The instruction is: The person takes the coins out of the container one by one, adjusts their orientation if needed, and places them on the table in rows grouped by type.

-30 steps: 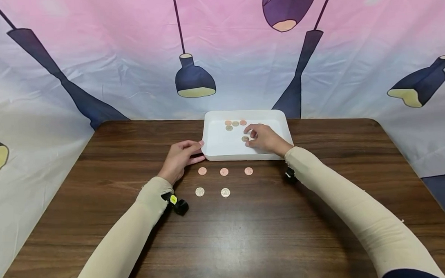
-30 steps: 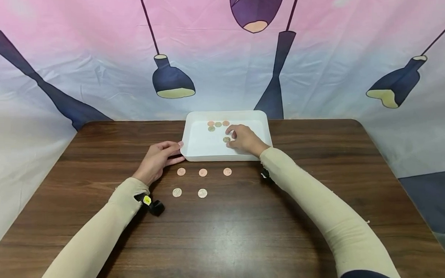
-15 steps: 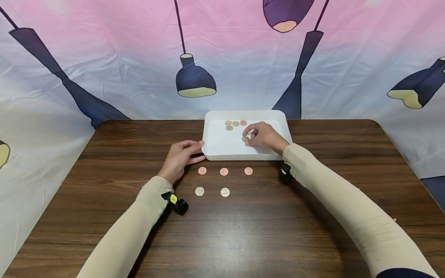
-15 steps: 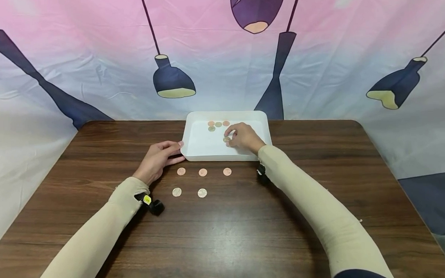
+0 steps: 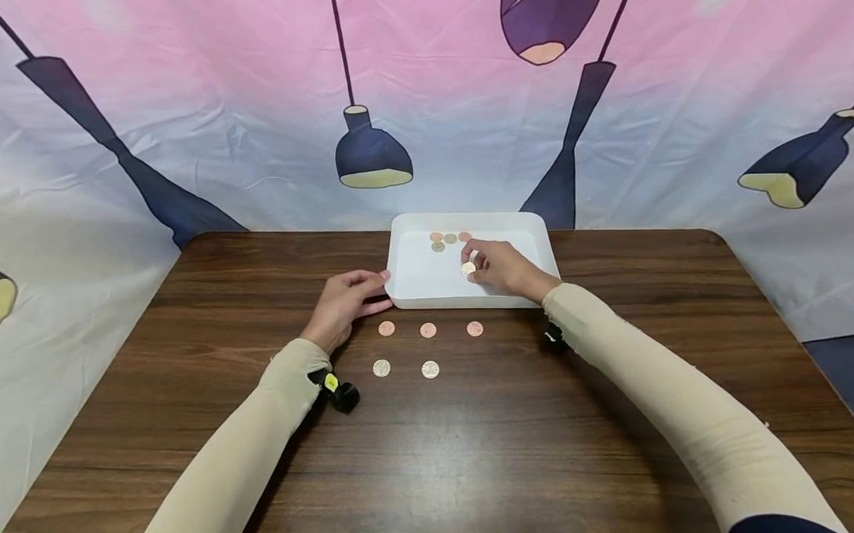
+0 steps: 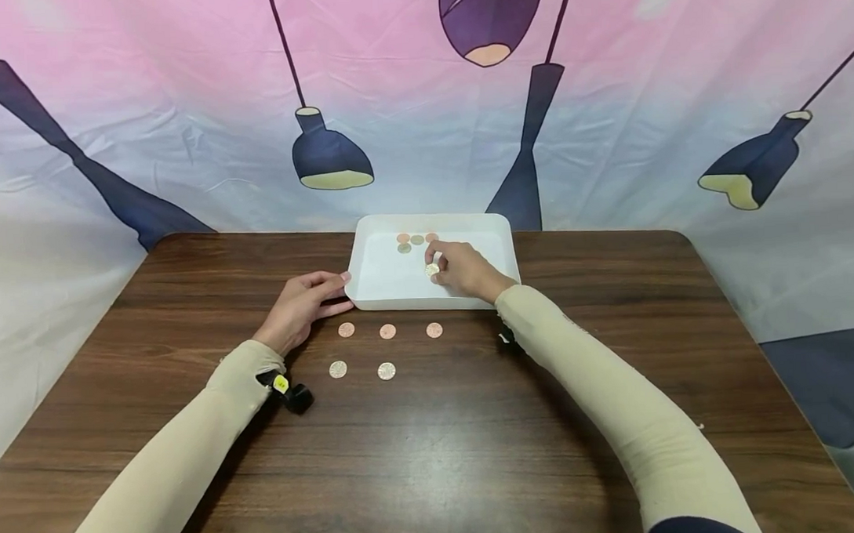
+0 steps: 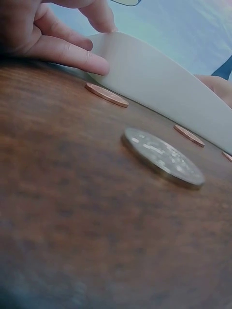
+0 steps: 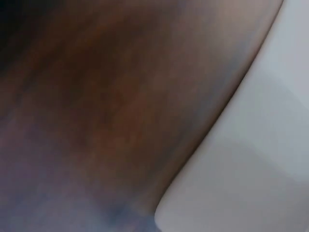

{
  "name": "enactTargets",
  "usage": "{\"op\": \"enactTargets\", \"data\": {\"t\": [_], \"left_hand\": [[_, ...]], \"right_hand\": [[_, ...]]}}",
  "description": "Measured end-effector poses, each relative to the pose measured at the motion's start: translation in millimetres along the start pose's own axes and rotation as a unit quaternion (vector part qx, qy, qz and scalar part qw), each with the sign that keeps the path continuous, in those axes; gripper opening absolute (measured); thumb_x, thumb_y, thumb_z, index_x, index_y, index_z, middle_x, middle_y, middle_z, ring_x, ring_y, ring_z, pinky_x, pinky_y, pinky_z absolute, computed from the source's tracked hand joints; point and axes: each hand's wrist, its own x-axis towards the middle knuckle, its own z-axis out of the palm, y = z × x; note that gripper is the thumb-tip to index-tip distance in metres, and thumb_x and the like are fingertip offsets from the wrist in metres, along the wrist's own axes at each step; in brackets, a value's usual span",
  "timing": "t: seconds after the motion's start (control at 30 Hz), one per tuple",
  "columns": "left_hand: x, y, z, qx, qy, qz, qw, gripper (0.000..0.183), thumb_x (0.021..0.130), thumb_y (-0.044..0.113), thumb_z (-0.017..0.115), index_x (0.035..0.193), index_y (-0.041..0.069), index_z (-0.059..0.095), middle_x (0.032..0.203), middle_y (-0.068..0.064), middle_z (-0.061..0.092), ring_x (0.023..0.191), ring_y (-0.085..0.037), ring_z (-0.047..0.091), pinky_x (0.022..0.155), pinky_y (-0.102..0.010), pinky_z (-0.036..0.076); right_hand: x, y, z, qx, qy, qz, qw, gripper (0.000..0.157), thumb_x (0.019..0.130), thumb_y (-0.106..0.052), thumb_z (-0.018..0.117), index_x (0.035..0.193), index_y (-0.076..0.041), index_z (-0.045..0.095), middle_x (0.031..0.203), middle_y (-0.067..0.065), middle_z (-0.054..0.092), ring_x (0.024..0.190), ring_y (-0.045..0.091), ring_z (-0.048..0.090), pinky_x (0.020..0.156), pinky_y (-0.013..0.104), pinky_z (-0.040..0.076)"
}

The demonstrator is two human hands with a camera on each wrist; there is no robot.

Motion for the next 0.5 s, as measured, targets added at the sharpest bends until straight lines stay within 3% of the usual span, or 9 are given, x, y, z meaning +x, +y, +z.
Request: {"op": "enactTargets", "data": {"t": [0.23, 0.5], "left_hand": [[0.7, -0.8, -0.8, -0.003, 0.0, -0.005, 1.0, 0.042, 0.103, 0.022, 0.072, 0.13, -0.008, 0.061, 0.134, -0.022, 0.06, 0.105, -0.021, 0.072, 0.092, -0.03, 0.066], [3.9, -2.7, -1.7, -0.007, -0.003, -0.001, 1.0, 0.042, 0.103, 0.023, 0.073, 0.13, -0.009, 0.062, 0.136, -0.022, 0.059, 0.112, -0.026, 0.071, 0.093, -0.031, 0.066]], "right_hand": [[-0.6, 3.2, -3.6, -0.034, -0.027, -0.043, 0.998, 0.027, 0.102, -0.004, 0.069, 0.129, -0.008, 0.07, 0.1, 0.01, 0.067, 0.089, 0.025, 0.06, 0.078, 0.035, 0.051], [0.7, 7.2, -8.4, -0.047, -0.044, -0.068, 0.996, 0.033, 0.099, -0.004, 0.065, 0.132, -0.005, 0.072, 0.101, 0.009, 0.066, 0.092, 0.026, 0.061, 0.082, 0.037, 0.054]]}}
